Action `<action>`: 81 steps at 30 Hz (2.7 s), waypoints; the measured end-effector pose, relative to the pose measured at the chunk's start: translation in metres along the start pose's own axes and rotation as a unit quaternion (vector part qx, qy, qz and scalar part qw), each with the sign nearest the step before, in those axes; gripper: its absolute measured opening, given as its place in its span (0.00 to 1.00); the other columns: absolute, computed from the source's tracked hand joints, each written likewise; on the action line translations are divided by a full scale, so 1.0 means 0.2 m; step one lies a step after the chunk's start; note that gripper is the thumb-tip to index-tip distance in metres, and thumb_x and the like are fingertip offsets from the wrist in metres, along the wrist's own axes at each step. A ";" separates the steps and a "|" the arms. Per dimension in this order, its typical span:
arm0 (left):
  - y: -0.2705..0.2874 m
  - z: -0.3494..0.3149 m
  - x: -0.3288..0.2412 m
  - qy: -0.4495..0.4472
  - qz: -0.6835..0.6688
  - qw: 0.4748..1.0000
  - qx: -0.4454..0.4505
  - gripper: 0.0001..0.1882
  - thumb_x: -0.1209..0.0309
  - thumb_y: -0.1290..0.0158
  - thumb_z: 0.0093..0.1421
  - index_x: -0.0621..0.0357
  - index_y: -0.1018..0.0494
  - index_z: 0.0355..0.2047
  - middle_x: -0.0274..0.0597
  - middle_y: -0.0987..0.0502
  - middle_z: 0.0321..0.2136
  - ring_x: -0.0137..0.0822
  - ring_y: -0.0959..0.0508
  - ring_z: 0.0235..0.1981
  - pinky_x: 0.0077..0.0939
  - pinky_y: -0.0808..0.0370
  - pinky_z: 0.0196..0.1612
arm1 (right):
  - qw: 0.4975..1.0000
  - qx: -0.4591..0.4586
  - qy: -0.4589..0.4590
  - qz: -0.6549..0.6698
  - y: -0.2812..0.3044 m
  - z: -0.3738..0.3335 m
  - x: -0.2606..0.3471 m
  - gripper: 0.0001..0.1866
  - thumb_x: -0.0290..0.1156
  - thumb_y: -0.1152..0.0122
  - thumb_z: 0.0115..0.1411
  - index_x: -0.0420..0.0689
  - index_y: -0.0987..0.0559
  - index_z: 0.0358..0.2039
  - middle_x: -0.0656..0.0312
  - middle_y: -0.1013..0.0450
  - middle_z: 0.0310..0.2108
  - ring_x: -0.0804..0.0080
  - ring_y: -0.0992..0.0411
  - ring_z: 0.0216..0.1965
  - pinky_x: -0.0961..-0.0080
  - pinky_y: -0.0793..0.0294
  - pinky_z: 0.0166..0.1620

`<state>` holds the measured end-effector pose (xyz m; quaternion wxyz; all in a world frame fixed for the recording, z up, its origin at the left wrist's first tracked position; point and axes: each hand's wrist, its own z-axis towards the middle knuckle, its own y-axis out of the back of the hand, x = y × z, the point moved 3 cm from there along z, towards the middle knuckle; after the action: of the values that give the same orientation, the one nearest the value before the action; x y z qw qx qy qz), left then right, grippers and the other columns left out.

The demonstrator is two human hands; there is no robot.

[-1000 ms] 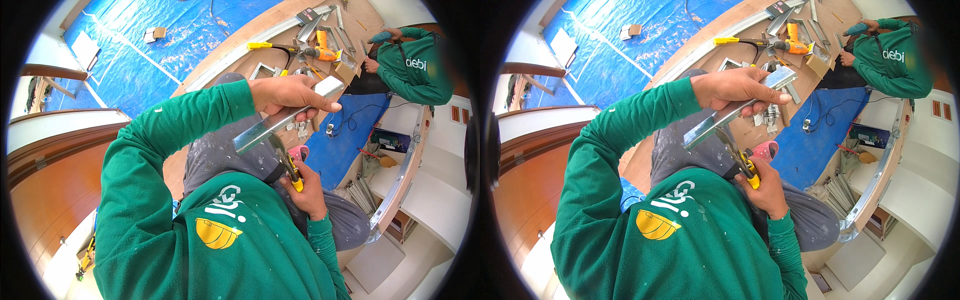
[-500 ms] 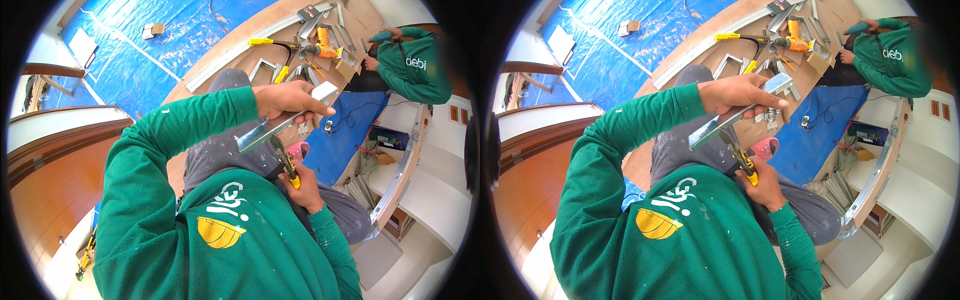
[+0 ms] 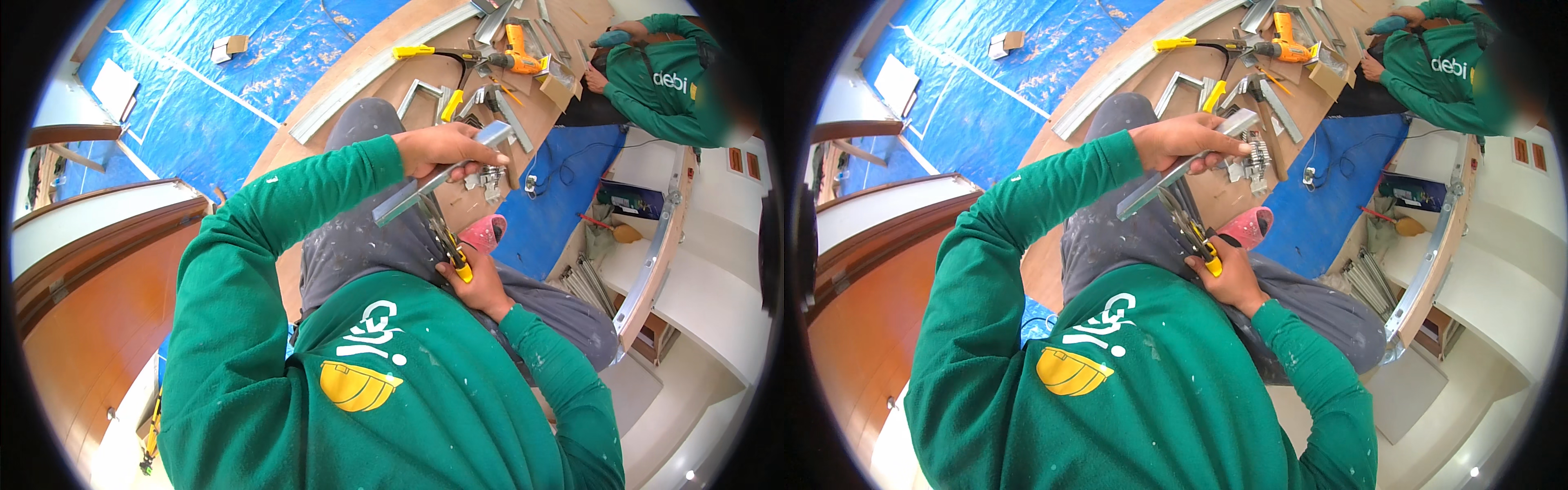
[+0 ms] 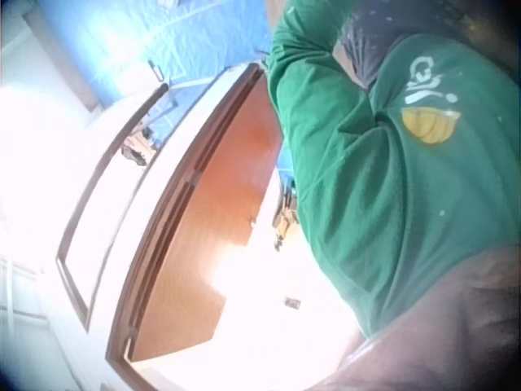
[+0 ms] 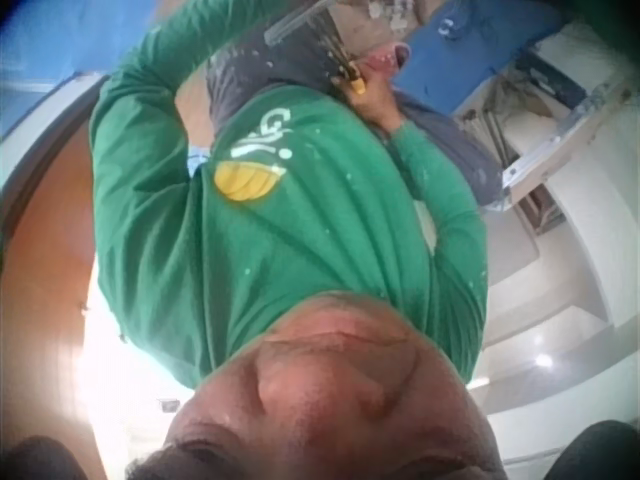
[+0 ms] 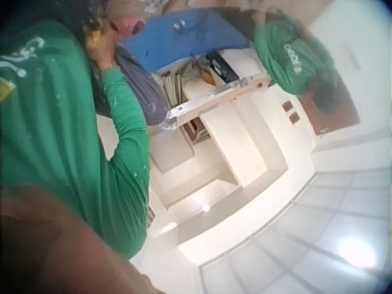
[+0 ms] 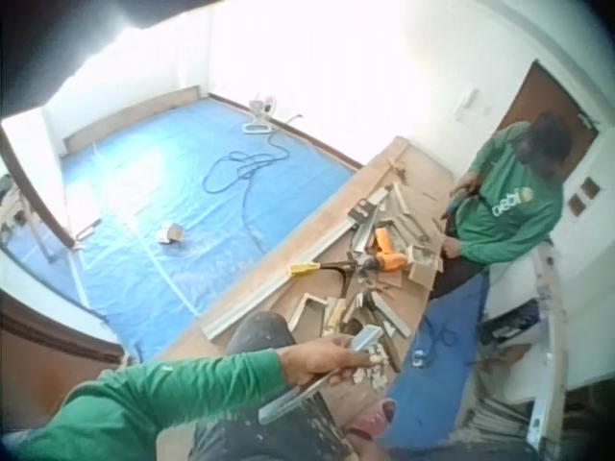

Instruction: The person sits on the floor and assembles small metal frame components. They use a hammer to tap pieces together and a utility knife to trim or adjust parts. The person repeatedly picks up, aligns, and secures metal pieces into rectangular frames.

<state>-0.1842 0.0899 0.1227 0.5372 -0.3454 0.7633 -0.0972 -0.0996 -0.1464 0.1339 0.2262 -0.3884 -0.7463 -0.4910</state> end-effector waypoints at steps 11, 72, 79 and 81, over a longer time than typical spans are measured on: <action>0.00 -0.04 -0.08 -0.038 0.014 0.998 0.044 0.20 0.55 0.32 0.64 0.54 0.27 0.28 0.27 0.30 0.16 0.19 0.32 0.13 0.17 0.37 0.17 | 0.999 0.032 -0.032 -0.019 0.11 -0.01 0.14 0.25 0.46 0.26 0.62 0.35 0.23 0.42 0.44 0.24 0.30 0.47 0.26 0.30 0.57 0.29 0.35; -0.05 0.42 0.81 0.049 -0.144 0.982 -0.115 0.42 0.58 0.28 0.55 0.56 0.34 0.66 0.43 0.24 0.55 0.40 0.23 0.56 0.39 0.25 0.55 | 0.883 -0.331 -0.261 0.208 -0.22 0.94 -0.69 0.31 0.56 0.27 0.59 0.34 0.19 0.34 0.43 0.20 0.27 0.44 0.19 0.30 0.54 0.23 0.35; -0.01 0.42 0.85 0.077 -0.114 0.967 -0.216 0.38 0.55 0.29 0.55 0.59 0.28 0.61 0.44 0.21 0.50 0.41 0.21 0.51 0.37 0.25 0.52 | 0.867 -0.294 -0.317 0.246 -0.34 0.99 -0.78 0.31 0.57 0.27 0.59 0.34 0.19 0.34 0.42 0.19 0.28 0.43 0.19 0.31 0.54 0.23 0.35; 0.02 0.43 0.90 0.074 -0.099 0.968 -0.219 0.38 0.54 0.28 0.55 0.62 0.27 0.59 0.46 0.20 0.49 0.42 0.20 0.49 0.37 0.24 0.51 | 0.866 -0.285 -0.324 0.252 -0.37 1.00 -0.77 0.31 0.57 0.27 0.59 0.34 0.19 0.34 0.42 0.19 0.28 0.43 0.19 0.31 0.54 0.23 0.36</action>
<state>-0.1424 -0.0020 -0.0503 0.3779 -0.5205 0.7656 -0.0062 -0.0579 -0.0362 -0.1018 -0.0329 -0.7482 -0.4815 -0.4552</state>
